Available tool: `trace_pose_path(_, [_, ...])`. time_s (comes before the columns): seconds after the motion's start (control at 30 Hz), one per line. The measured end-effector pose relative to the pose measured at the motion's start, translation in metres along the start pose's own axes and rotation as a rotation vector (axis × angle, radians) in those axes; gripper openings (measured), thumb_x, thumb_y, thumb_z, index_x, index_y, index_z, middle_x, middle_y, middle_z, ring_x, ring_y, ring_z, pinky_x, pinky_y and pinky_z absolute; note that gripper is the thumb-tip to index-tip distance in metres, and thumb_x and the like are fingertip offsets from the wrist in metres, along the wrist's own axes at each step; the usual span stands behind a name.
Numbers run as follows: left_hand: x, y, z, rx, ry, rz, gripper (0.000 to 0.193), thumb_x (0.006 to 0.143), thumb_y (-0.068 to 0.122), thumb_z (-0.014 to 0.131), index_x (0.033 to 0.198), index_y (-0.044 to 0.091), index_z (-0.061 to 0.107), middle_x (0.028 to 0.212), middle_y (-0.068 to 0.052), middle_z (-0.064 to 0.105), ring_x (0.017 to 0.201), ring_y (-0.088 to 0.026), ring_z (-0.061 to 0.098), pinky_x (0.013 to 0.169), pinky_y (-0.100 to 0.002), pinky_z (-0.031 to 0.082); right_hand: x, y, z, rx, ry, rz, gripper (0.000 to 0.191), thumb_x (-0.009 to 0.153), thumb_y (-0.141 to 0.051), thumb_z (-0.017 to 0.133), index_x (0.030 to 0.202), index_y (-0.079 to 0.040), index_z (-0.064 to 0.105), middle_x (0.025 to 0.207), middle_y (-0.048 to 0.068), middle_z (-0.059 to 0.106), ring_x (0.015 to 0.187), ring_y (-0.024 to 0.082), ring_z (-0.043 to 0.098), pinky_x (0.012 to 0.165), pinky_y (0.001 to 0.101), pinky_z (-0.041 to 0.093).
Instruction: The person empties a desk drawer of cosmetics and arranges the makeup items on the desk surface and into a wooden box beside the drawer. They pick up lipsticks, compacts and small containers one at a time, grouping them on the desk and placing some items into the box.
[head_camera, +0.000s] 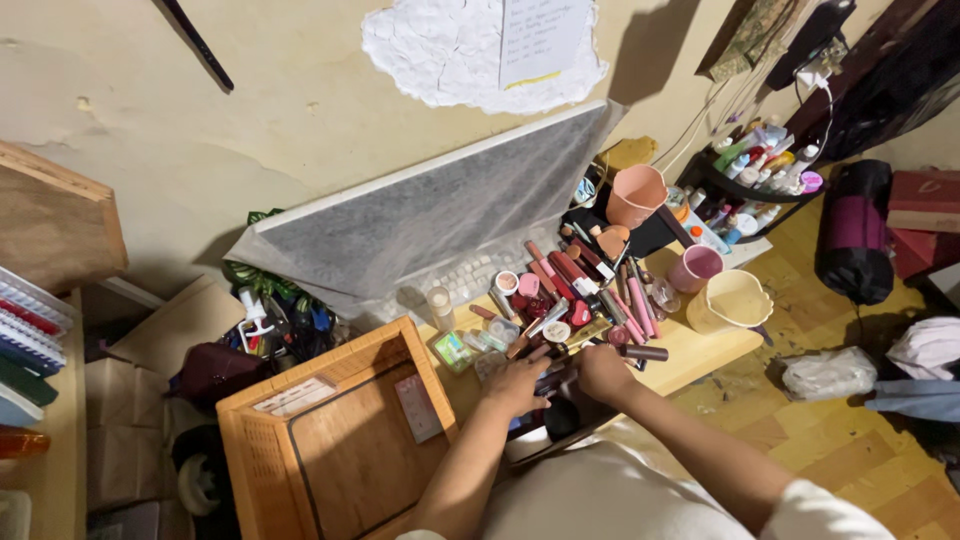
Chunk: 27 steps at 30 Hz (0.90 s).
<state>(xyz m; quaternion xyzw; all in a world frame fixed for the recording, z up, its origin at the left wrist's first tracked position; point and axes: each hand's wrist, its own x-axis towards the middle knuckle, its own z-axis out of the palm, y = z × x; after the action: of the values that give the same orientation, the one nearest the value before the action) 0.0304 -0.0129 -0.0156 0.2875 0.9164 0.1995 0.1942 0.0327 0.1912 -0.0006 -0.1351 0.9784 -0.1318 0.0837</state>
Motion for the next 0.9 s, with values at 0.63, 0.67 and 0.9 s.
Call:
trace_pose_path(0.63, [-0.004,-0.004,0.018,-0.072,0.032,-0.001,0.077,0.074,0.028,0.088,0.141,0.019,0.05,0.164,0.003,0.033,0.146,-0.03,0.037,0.107,-0.048,0.045,-0.023,-0.023,0.053,1.535,-0.092,0.947,0.036,0.091,-0.003,0.05,0.122,-0.008,0.067,0.096,0.002,0.062,0.076,0.015,0.049,0.066,0.0299,0.037])
trace_pose_path(0.67, [-0.003,-0.006,0.019,-0.112,0.019,-0.005,0.077,0.075,0.027,0.088,0.141,0.018,0.049,0.166,0.001,0.032,0.144,-0.029,0.042,0.106,-0.047,0.046,-0.023,-0.024,0.056,1.554,-0.071,0.933,0.038,0.089,-0.002,0.05,0.122,-0.009,0.069,0.098,0.002,0.064,0.076,0.015,0.048,0.067,0.0297,0.037])
trace_pose_path(0.9, [-0.006,-0.005,0.022,-0.098,-0.033,-0.069,0.078,0.077,0.028,0.087,0.143,0.021,0.046,0.156,-0.004,0.046,0.132,-0.033,0.054,0.102,-0.049,0.049,-0.028,-0.027,0.061,1.651,-0.044,0.828,0.061,0.08,0.006,0.045,0.136,-0.015,0.061,0.124,-0.004,0.066,0.101,0.016,0.055,0.078,0.028,0.043])
